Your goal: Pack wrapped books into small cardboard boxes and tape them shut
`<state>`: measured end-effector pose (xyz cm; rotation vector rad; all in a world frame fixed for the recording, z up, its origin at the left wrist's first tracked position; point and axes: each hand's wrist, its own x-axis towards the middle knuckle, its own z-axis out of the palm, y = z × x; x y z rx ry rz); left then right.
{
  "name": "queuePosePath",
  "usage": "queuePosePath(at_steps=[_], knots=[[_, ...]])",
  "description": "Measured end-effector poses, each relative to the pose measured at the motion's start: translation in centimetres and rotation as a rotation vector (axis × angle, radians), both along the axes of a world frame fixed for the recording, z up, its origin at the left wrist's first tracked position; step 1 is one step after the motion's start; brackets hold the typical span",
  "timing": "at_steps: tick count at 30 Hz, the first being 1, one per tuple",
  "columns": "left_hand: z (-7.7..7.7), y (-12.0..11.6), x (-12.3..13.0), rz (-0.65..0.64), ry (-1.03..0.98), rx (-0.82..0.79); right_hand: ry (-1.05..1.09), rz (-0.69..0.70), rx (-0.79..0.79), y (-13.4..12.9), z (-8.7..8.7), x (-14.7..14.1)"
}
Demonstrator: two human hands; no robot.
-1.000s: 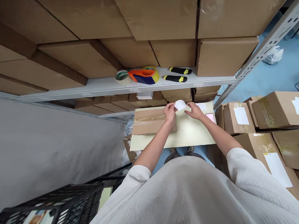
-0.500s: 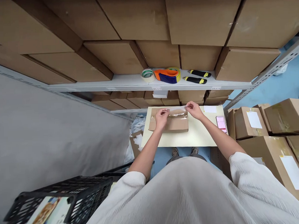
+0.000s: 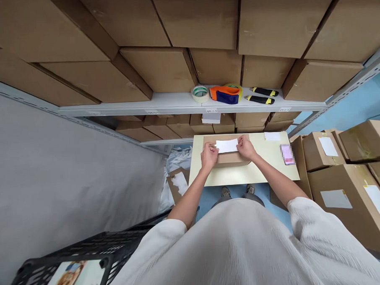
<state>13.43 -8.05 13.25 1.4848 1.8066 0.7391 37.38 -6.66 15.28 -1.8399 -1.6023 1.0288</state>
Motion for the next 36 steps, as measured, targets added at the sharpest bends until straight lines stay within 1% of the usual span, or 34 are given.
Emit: queuePosePath(at_steps=[4, 9, 14, 18, 20, 23, 25, 27, 31, 34, 36], knots=[[-0.5, -0.3, -0.5, -0.082, 0.109, 0.004, -0.211, 0.089, 0.029, -0.4, -0.3, -1.2], [-1.0, -0.4, -0.5, -0.145, 0.169, 0.015, -0.419, 0.186, 0.057, -0.7, -0.4, -1.9], [-0.9, -0.6, -0.5, -0.179, 0.198, 0.056, -0.554, 0.225, 0.057, -1.1, -0.2, -2.4], [-0.5, -0.7, -0.5, -0.229, 0.296, 0.109, -0.692, 0.217, 0.103, -1.6, 0.0, -2.9], [-0.3, -0.6, -0.4, -0.325, 0.307, 0.162, -0.696, 0.260, 0.146, -1.9, -0.1, -3.4], [-0.5, -0.3, -0.2, -0.527, 0.266, 0.226, -0.626, 0.417, 0.191, -2.3, -0.5, -4.1], [-0.7, -0.2, -0.2, -0.587, 0.265, 0.222, -0.605, 0.475, 0.199, -2.8, -1.1, -4.4], [-1.0, -0.2, -0.4, -0.584, 0.289, 0.193, -0.622, 0.477, 0.181, -3.4, -1.8, -4.4], [-1.2, -0.7, -1.0, -0.581, 0.338, 0.152, -0.659, 0.453, 0.098, -4.8, -2.8, -4.2], [-1.1, -1.2, -1.3, -0.586, 0.367, 0.133, -0.677, 0.370, 0.057, -5.4, -3.1, -4.2], [-1.0, -1.6, -1.3, -0.557, 0.378, 0.114, -0.689, 0.291, 0.031, -5.6, -3.0, -4.2]])
